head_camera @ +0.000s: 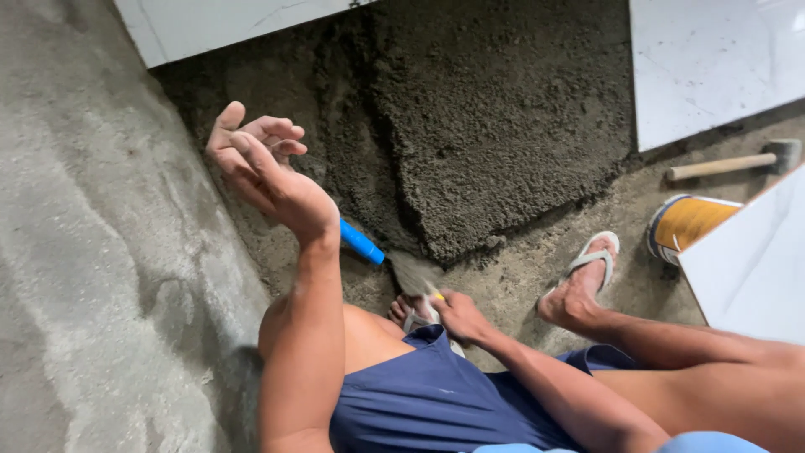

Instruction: The person spreads wet cement on the floor with a trowel, then places a white ceramic tile onto the prepared area and taps it with a rubber mallet to level it.

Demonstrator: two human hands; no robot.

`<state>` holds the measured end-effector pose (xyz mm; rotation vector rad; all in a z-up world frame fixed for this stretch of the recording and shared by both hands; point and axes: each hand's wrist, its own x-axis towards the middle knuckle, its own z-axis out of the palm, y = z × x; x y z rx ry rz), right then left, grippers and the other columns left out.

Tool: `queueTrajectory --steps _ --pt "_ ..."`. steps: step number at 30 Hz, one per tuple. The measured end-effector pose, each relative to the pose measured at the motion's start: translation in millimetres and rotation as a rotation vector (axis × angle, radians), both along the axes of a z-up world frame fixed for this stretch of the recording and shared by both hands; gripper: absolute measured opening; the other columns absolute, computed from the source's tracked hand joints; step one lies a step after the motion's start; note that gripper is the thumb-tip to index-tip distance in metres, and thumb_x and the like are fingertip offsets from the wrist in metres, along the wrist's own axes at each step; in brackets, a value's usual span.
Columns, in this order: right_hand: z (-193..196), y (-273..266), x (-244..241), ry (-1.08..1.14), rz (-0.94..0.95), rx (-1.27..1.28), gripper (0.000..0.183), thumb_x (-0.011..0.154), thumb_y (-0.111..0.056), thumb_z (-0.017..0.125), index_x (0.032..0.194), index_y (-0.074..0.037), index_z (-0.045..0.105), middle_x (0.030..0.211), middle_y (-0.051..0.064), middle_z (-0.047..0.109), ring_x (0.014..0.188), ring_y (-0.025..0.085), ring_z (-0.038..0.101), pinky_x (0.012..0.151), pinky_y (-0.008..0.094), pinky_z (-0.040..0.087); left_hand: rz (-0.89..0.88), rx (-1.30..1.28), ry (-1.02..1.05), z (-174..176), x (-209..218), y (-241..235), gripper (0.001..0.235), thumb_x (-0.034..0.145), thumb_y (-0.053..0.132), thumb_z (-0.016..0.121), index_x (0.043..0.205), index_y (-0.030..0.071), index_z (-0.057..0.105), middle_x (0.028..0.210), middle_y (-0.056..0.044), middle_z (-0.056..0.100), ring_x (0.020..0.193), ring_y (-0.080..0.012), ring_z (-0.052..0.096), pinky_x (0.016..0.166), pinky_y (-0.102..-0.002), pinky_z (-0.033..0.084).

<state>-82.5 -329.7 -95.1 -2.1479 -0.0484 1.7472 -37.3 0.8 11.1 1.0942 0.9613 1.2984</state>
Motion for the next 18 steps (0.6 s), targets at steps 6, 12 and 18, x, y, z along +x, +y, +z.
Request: queueTrajectory --steps 6,12,18 --pt "-12 39 -9 -0.113 -0.113 0.069 0.043 0.099 -0.047 0.054 0.098 -0.007 0.068 0.086 0.021 0.072 0.101 0.042 0.07 0.091 0.053 0.052 0.015 -0.023 0.028 6 5 -3 0.038 0.112 0.03 0.043 0.131 -0.001 0.054 0.087 -0.015 0.065 0.075 -0.0165 0.066 0.062 -0.022 0.054" --pt "29 36 2 -0.221 -0.158 0.098 0.033 0.097 -0.04 0.051 0.088 -0.009 0.06 0.075 0.015 0.068 0.084 0.032 0.065 0.079 0.047 0.047 -0.06 -0.002 0.109 2 21 -6 0.042 0.11 0.037 0.042 0.129 0.002 0.053 0.089 -0.013 0.065 0.075 -0.0168 0.064 0.063 -0.024 0.051" --pt "41 -1 36 -0.294 -0.319 0.143 0.028 0.1 -0.036 0.054 0.085 -0.012 0.055 0.069 0.006 0.065 0.059 0.017 0.057 0.056 0.036 0.045 -0.196 0.063 0.19 -5 68 -25 0.04 0.11 0.036 0.036 0.123 0.001 0.051 0.085 -0.014 0.062 0.069 -0.0177 0.062 0.06 -0.025 0.048"
